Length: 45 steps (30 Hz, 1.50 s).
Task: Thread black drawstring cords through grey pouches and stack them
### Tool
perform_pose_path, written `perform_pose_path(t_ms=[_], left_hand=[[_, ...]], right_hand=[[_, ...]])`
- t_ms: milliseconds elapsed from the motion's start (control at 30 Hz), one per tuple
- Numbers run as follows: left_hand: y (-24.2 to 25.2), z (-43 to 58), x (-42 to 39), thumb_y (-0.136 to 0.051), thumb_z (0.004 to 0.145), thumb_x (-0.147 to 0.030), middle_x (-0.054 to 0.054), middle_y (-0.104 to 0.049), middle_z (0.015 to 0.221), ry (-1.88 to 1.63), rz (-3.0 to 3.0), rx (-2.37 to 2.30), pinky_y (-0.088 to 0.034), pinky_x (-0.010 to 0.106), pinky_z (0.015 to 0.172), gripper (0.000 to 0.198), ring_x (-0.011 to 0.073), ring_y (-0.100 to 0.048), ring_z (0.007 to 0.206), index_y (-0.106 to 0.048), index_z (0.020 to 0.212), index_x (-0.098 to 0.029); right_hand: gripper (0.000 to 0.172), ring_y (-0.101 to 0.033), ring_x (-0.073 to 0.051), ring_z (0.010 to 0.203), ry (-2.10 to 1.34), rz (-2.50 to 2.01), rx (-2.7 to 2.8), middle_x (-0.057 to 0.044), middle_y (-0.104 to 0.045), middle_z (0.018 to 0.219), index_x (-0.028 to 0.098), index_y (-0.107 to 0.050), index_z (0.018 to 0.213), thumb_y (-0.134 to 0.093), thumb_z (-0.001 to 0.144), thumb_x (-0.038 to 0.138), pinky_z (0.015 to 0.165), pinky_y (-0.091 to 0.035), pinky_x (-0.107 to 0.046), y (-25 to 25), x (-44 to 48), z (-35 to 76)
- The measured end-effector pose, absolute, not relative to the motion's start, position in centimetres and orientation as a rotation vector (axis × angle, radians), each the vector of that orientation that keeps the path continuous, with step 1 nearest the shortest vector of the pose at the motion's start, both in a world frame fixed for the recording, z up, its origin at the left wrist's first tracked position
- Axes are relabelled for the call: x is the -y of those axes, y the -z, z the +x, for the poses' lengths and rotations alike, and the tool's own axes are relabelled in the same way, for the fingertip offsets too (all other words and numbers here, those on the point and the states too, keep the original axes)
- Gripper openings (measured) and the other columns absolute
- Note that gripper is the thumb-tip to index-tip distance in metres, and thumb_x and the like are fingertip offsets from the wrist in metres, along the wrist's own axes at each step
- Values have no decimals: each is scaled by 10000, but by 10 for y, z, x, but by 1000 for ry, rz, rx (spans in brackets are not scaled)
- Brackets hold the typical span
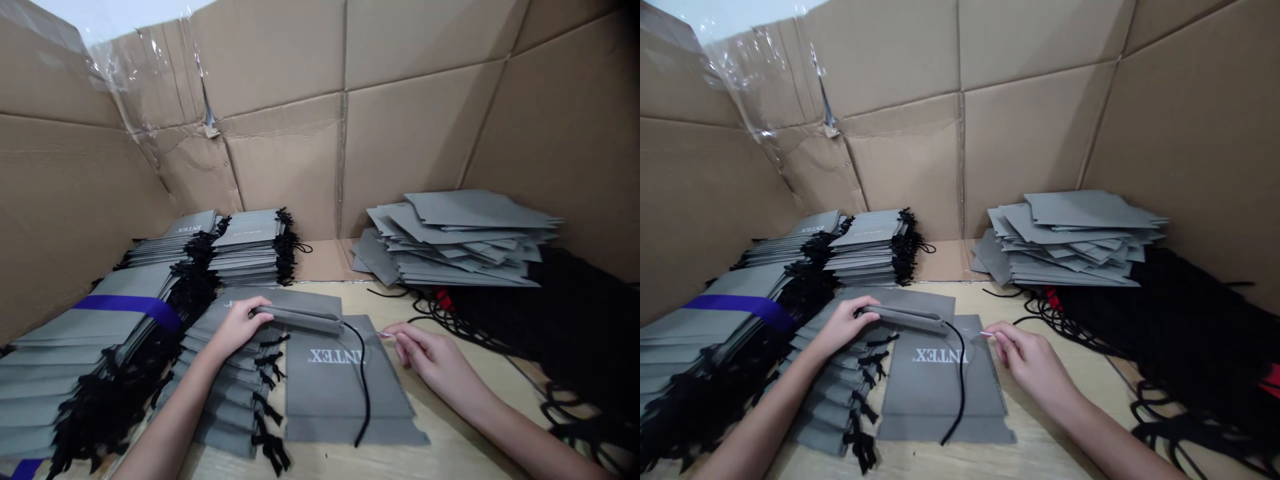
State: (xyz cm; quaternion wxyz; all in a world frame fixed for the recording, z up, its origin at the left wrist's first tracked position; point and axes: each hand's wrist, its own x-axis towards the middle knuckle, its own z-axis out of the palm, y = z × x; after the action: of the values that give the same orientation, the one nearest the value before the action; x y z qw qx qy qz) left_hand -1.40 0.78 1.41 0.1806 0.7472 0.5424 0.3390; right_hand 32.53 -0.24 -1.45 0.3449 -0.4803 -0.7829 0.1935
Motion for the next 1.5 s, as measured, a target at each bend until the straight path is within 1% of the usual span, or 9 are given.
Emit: perform_pose_path(t_ms=[67, 133, 200, 300, 500, 867, 1100, 1333, 1500], left_hand=[[-14, -15, -9, -602, 730, -307, 39, -684, 849, -963, 2025, -1515, -424, 251, 730, 196, 209, -592, 805, -675, 833, -157], [-16, -15, -8, -643, 687, -321, 42, -690, 851, -946, 1904, -1478, -430, 249, 698, 232, 208, -594, 782, -688, 837, -149], [-17, -15, -8, -676, 648, -315, 49, -694, 845, -935, 1756, -1417, -431, 250, 678, 266, 206, -591, 766, -699, 846, -139], [-16, -17, -7, -683, 638, -330, 51, -697, 840, -948, 1608, -1314, -425, 247, 663, 310, 197, -591, 746, -707, 879, -137], [-13, -20, -5, -679, 660, -397, 59, -698, 768, -1042, 1435, -1265, -401, 234, 635, 331, 183, -579, 704, -718, 847, -127], [-10, -12, -5, -711, 629, -393, 63, -709, 805, -1120, 1415, -1269, -398, 227, 661, 302, 182, -585, 745, -725, 790, -138], [-7, -3, -4, -699, 640, -409, 63, -705, 804, -1079, 1399, -1258, -395, 224, 629, 317, 180, -585, 726, -719, 796, -133], [-6, 4, -4, -682, 649, -431, 58, -703, 808, -1122, 1417, -1314, -391, 225, 645, 321, 186, -580, 749, -715, 783, -141], [-4, 7, -4, -694, 643, -417, 56, -705, 805, -1081, 1399, -1302, -391, 224, 636, 305, 178, -580, 726, -715, 777, -143]], right_hand=[[278, -578, -146, 552, -515, -1199, 2017, -6, -628, 664, 206, -570, 1057, -380, 873, 294, 542, -471, -245, 14, 4, 326], [267, -598, -146, 621, -485, -1137, 2022, -25, -644, 757, 213, -571, 1069, -415, 859, 266, 583, -486, -245, 13, 5, 329], [267, -591, -140, 608, -428, -1078, 2045, -21, -623, 716, 213, -613, 994, -391, 845, 193, 567, -480, -238, 13, 7, 332], [360, -569, -134, 566, -297, -1039, 2051, -8, -578, 634, 210, -640, 936, -330, 797, 89, 547, -465, -241, 13, 7, 337], [407, -567, -140, 580, -162, -1069, 2067, -10, -599, 648, 211, -653, 867, -328, 699, 32, 555, -460, -247, 8, -2, 348], [300, -585, -146, 583, -327, -1044, 2156, -26, -637, 675, 192, -659, 879, -382, 795, 114, 573, -475, -254, 9, -3, 345], [289, -525, -131, 448, -253, -1127, 2100, 5, -562, 519, 201, -657, 807, -370, 839, 196, 439, -414, -223, -2, 11, 331], [298, -524, -139, 415, -345, -1184, 2025, 17, -536, 471, 201, -627, 812, -342, 868, 269, 412, -401, -223, -1, 15, 325], [222, -591, -151, 537, -236, -1212, 2241, -11, -647, 640, 205, -608, 872, -401, 878, 284, 518, -432, -234, 3, 14, 324]])
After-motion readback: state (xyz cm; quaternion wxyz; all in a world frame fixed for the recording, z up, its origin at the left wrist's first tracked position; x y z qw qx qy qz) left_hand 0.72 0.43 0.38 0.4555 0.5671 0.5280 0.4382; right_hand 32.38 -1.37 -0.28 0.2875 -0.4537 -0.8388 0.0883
